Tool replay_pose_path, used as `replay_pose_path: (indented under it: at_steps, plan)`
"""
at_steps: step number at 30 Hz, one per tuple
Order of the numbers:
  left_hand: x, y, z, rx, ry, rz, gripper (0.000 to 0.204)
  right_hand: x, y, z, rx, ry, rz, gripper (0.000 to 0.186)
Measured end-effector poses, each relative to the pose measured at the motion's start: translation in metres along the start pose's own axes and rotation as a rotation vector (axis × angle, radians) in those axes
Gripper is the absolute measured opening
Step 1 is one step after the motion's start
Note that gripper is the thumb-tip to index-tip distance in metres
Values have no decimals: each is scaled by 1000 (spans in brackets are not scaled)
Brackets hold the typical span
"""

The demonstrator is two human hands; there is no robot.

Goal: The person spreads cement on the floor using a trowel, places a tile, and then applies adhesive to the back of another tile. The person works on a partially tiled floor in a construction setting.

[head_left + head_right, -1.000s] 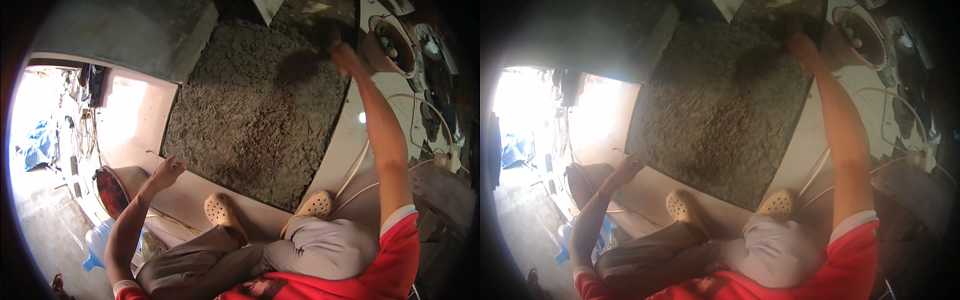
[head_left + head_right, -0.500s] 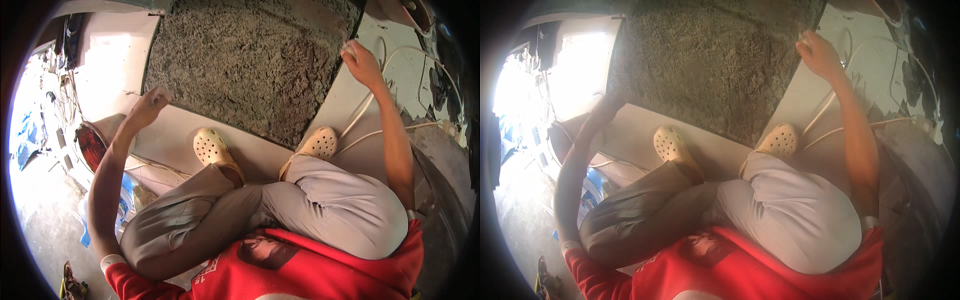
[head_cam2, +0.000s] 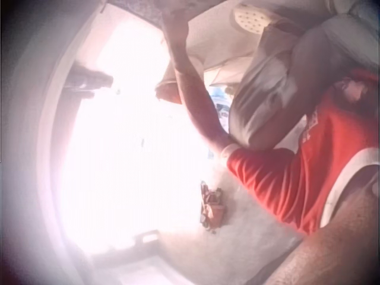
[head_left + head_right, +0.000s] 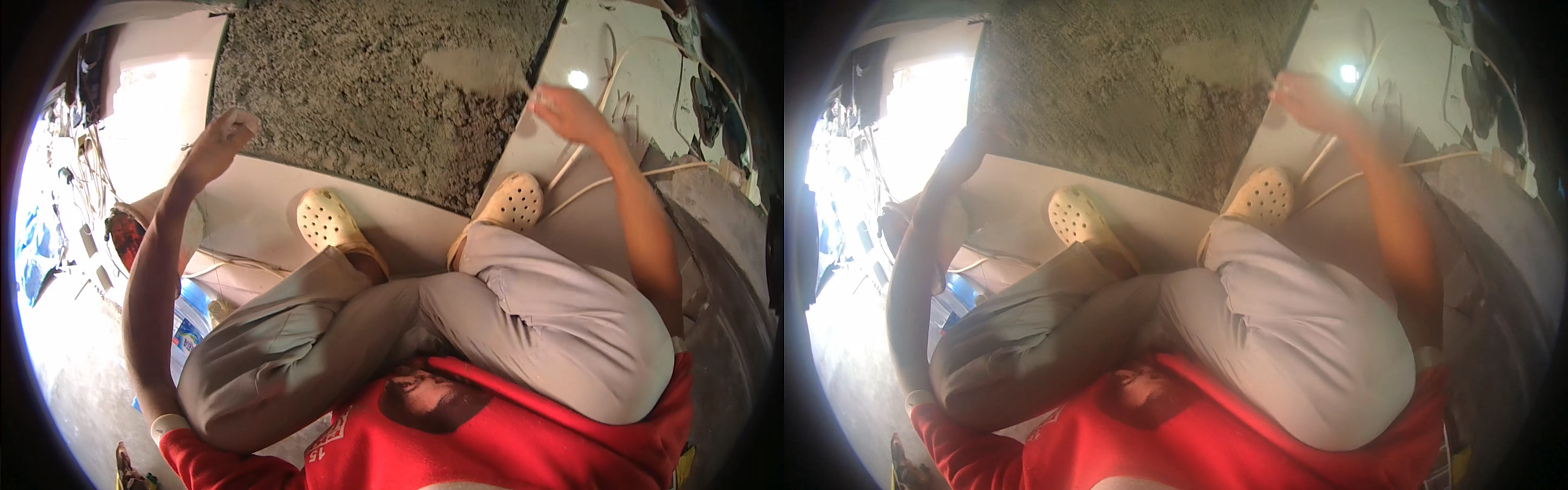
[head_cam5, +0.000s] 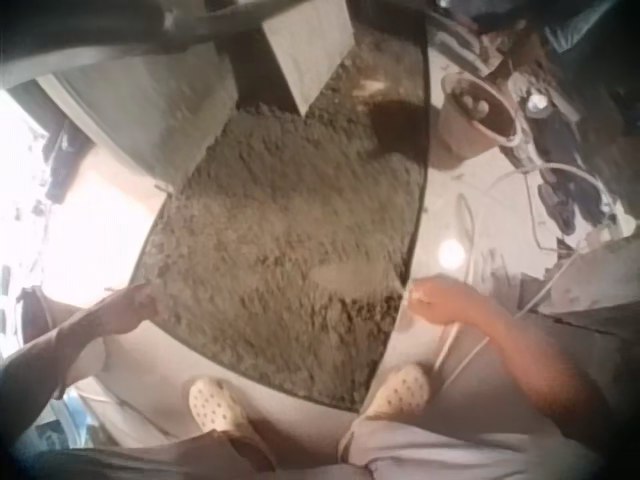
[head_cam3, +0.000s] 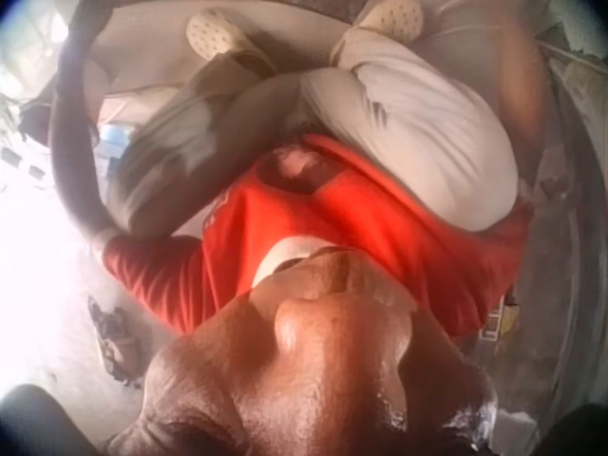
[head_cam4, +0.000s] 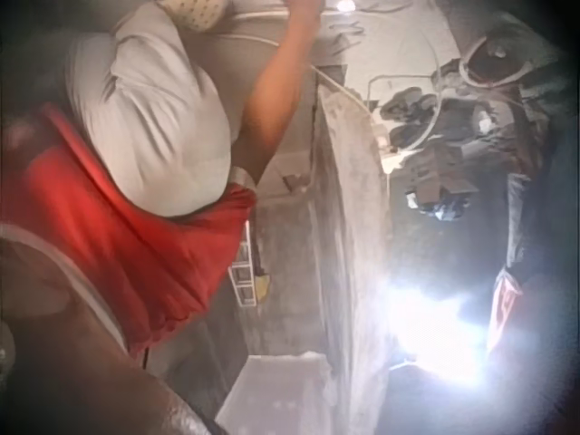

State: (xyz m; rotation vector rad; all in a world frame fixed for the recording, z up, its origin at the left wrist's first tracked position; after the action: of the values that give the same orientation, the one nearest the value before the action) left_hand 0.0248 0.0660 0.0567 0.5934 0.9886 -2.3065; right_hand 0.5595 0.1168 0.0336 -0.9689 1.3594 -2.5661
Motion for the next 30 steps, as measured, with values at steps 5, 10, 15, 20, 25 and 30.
replay_pose_path:
  at_steps: [5,10,15,20,25,30]
  plan:
    - [-2,0,12,-28,6,-74,29,-24,-39,-15,-201,70,-51,50]
    - [2,2,20,6,-17,-93,34,4,-45,0,-130,10,49,44]
    - [6,2,14,16,-50,-134,37,44,-49,16,116,-111,272,32]
    - [-1,0,4,25,-24,-154,42,77,-51,17,238,-277,445,26]
    - [-4,0,4,11,17,-192,43,96,-31,7,276,-388,633,21]
    - [5,1,9,14,-25,-240,44,72,-24,-14,449,-274,810,19]
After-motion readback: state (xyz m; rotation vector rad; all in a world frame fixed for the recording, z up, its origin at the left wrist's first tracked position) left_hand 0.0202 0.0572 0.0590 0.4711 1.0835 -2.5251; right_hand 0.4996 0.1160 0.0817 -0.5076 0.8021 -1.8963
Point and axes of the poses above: each hand's wrist, its own z-axis away from the middle knuckle, its own y-axis out of the palm, x = y × z, the point moved 10 cm from there along -z, towards the middle knuckle, and after that the axes turned 1 degree about -y, right-handed, at the moved point
